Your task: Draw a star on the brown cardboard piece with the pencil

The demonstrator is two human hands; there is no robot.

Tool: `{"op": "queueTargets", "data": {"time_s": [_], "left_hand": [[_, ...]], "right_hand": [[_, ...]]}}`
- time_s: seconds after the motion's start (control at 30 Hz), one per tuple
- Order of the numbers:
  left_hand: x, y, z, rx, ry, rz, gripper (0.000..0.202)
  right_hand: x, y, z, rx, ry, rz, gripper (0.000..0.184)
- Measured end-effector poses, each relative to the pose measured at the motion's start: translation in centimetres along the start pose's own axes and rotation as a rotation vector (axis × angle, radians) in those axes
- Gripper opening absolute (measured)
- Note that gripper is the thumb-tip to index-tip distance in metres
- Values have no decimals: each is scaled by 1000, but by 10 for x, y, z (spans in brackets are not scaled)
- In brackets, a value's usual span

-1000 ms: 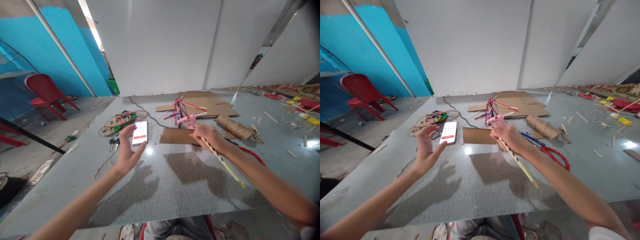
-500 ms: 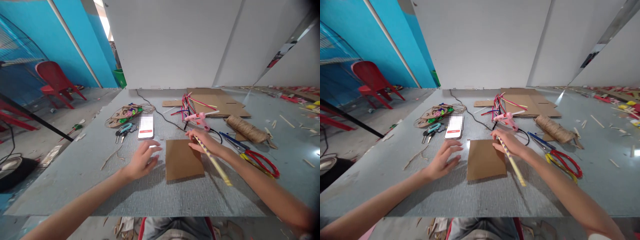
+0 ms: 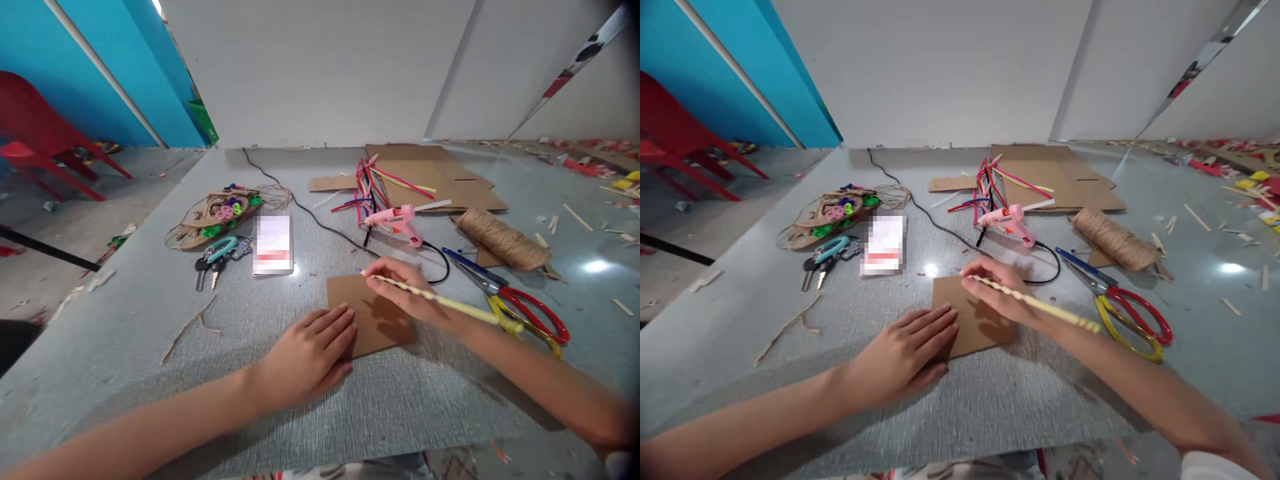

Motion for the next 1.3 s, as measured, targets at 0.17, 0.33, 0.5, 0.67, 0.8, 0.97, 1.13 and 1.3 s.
{"op": "queueTargets", "data": {"time_s": [0.17,0.33,0.5,0.67,0.8,0.97,1.13,1.3], "left_hand": [[-4,3,-1,41,-1,0,49],[5,-4,-7,-30,33,-101,35],[13,-4,-8,-85,28,-130,30],[16,-2,-4,-73,-8,-131,34],[15,-8,-7,-86,18,-161,29],[13,-14,-16,-181,54,-145,31],[13,-13,-15,-176,17,-123,27],[14,-10,-13,-170,3,-114,32]], "right_hand": [[-23,9,-4,-51,170,105,28],[-31,10,-15,-119,148,117,22],[-21,5,-15,-150,48,-34,25],[-18,1,-10,-54,-103,-35,24],[-18,0,-15,-51,-74,-6,19],[-18,1,-13,-113,6,14,17],[-16,-2,-17,-272,47,13,18],[-11,-1,-25,-276,-60,-33,27]]}}
Point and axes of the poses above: each hand's wrist, its own y-axis towards the middle knuckle, its own x-axis out of the back of the hand, z = x × y, the point moved 6 cm from there along y, towards the middle knuckle, and after that the axes turned 6 degrees about -y, right-handed, at the moved point
